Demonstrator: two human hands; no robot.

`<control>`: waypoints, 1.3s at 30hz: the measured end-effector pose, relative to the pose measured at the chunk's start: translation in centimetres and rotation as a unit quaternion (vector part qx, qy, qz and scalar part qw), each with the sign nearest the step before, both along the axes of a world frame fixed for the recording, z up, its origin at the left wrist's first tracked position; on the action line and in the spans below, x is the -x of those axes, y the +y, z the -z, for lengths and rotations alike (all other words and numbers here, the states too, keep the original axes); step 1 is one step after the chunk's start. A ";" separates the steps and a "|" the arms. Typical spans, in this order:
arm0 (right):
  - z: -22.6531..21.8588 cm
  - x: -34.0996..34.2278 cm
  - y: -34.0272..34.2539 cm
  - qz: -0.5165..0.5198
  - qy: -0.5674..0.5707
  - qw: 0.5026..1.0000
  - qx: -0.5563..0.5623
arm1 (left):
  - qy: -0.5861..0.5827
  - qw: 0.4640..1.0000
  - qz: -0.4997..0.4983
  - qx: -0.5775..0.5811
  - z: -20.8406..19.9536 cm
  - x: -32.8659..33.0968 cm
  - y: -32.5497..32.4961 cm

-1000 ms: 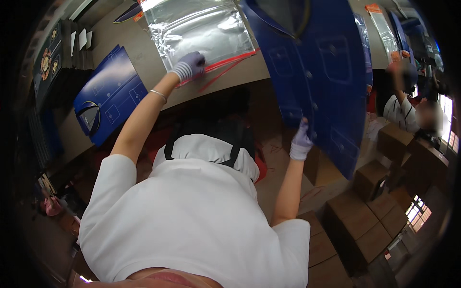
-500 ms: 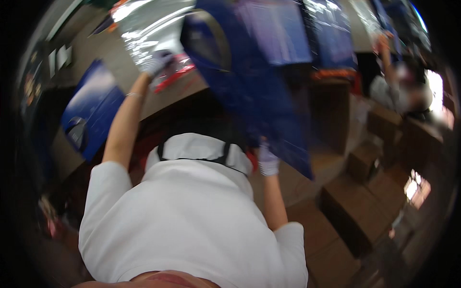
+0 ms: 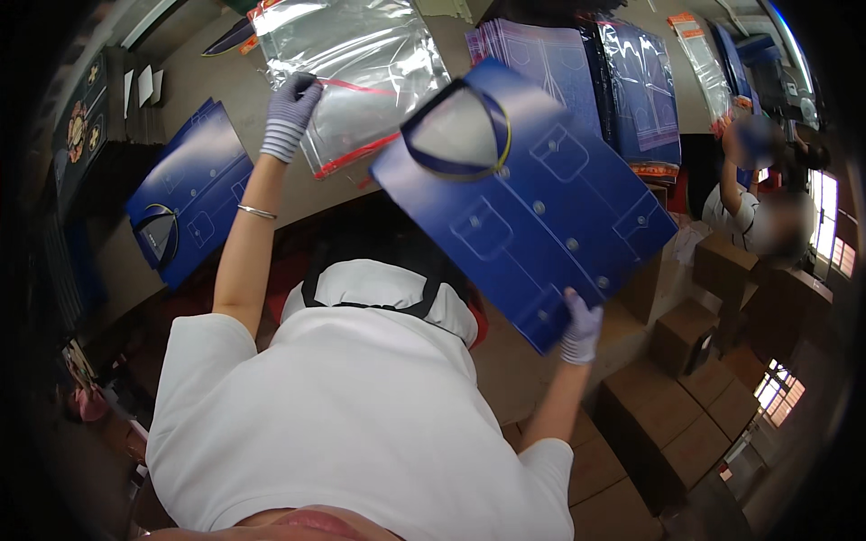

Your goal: Placing paper products (possibly folders or cardstock items) into plastic sleeves and stacking them.

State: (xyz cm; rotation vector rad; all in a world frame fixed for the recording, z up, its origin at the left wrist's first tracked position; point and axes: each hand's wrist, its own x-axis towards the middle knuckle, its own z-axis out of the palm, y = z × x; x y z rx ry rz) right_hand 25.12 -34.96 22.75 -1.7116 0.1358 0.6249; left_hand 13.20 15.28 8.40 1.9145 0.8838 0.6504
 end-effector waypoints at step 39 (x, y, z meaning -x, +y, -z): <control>8.4 8.0 7.3 0.108 0.172 0.968 -0.150 | -0.034 0.981 -0.082 -0.175 0.6 7.3 -6.8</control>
